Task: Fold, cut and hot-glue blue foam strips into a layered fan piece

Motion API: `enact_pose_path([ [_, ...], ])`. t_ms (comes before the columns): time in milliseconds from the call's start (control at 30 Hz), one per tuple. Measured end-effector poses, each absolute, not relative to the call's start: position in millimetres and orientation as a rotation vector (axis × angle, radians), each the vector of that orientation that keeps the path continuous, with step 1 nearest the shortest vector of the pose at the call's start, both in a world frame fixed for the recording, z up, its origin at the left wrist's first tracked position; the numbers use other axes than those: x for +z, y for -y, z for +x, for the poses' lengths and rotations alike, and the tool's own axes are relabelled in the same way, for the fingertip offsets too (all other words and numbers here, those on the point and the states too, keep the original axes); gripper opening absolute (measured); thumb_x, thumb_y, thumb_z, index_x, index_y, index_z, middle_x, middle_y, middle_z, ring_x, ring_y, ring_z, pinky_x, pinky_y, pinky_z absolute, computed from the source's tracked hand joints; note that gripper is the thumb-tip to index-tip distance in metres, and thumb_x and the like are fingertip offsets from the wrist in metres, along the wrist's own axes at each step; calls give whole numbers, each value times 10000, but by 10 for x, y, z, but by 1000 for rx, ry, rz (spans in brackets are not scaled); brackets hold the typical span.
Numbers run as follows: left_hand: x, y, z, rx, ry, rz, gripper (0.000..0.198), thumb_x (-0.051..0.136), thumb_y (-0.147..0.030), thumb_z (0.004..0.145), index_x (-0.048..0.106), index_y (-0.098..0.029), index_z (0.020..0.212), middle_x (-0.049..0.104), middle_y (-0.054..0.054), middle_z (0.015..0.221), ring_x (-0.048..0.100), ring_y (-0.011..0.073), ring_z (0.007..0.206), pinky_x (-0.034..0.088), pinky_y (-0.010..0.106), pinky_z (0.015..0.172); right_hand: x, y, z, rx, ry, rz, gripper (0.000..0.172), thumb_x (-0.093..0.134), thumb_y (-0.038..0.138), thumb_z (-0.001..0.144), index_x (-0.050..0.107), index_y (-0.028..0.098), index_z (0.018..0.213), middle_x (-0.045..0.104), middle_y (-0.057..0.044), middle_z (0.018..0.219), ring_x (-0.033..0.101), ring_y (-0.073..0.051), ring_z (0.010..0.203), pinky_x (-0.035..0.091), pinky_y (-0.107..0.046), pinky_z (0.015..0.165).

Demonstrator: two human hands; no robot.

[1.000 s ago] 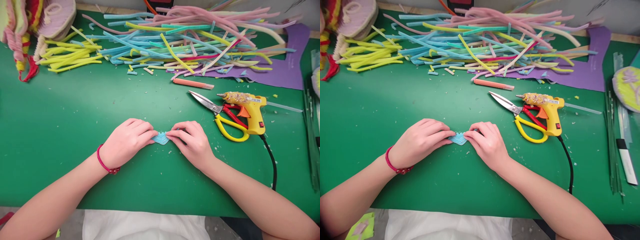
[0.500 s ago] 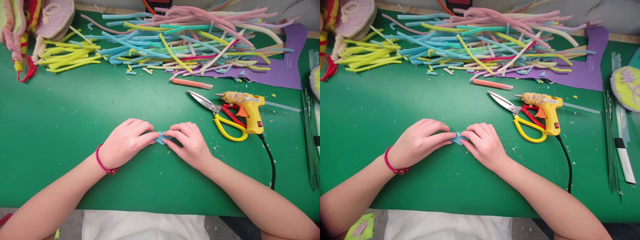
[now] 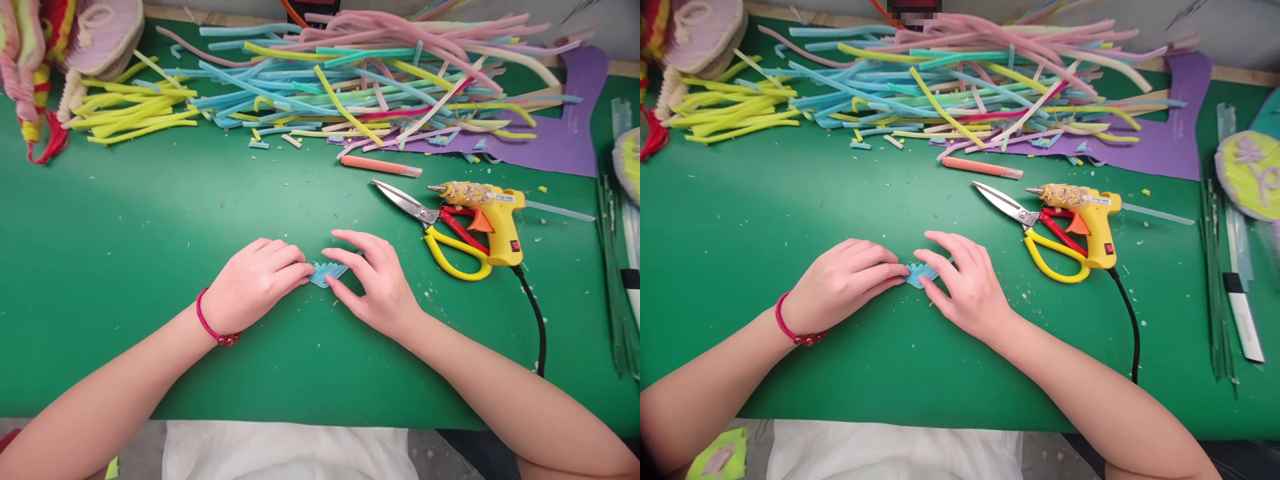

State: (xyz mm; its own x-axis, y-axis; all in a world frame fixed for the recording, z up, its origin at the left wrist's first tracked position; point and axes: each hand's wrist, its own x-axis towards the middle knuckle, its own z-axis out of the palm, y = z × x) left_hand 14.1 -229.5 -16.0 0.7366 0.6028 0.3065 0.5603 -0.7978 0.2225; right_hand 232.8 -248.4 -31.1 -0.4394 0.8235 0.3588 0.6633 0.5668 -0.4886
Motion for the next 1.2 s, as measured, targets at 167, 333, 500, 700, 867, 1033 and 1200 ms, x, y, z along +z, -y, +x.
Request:
enact_pose_path([
  [167, -153, 2299, 139, 528, -958, 2835, 206, 447, -207, 961, 644, -189, 906, 679, 22, 832, 581, 134, 727, 420, 273, 671, -314, 2476, 2328, 410, 2176, -1174, 338, 374, 86, 913, 558, 234, 1155, 588, -111, 1263, 534, -236, 1206, 453, -466, 972],
  [333, -155, 2297, 135, 538, -946, 2832, 195, 450, -203, 959, 638, -180, 909, 674, 26, 836, 575, 138, 729, 419, 277, 674, -340, 2465, 2332, 412, 2230, -1212, 287, 481, 193, 914, 547, 211, 1192, 554, -132, 1319, 489, -268, 1259, 429, -486, 1016],
  [500, -162, 2299, 139, 525, -945, 2824, 202, 442, -204, 963, 636, -184, 907, 679, 24, 838, 580, 133, 728, 419, 271, 670, -355, 2453, 2354, 368, 2113, -1328, 316, 423, 158, 926, 544, 228, 1210, 561, -122, 1303, 489, -263, 1260, 421, -497, 1021],
  [700, -140, 2292, 126, 548, -945, 2784, 173, 471, -215, 951, 639, -176, 935, 675, 33, 845, 582, 141, 715, 427, 280, 651, -373, 2452, 2376, 337, 2190, -1315, 256, 438, 155, 922, 618, 216, 1094, 482, -126, 1397, 432, -282, 1311, 413, -507, 1028],
  [867, -15, 2201, -28, 530, -1077, 2595, 201, 470, -279, 952, 654, -202, 923, 665, 45, 888, 596, 148, 771, 456, 284, 699, -360, 2447, 2383, 332, 2154, -1309, 276, 416, 151, 924, 615, 221, 1102, 487, -117, 1394, 428, -287, 1316, 414, -524, 1025],
  [1033, 24, 2133, -164, 261, -987, 2540, 203, 524, -357, 916, 649, -199, 942, 644, 60, 967, 588, 175, 813, 465, 311, 721, -343, 2453, 2367, 334, 2192, -1267, 232, 449, 171, 921, 612, 212, 1081, 505, -131, 1376, 439, -294, 1310, 424, -523, 1017],
  [1200, -23, 2139, -143, 182, -961, 2543, 153, 544, -321, 905, 612, -189, 944, 635, 51, 943, 561, 176, 798, 448, 301, 699, -349, 2445, 2369, 320, 2202, -1248, 212, 468, 155, 914, 608, 188, 1071, 509, -154, 1365, 441, -287, 1309, 427, -506, 1019],
])
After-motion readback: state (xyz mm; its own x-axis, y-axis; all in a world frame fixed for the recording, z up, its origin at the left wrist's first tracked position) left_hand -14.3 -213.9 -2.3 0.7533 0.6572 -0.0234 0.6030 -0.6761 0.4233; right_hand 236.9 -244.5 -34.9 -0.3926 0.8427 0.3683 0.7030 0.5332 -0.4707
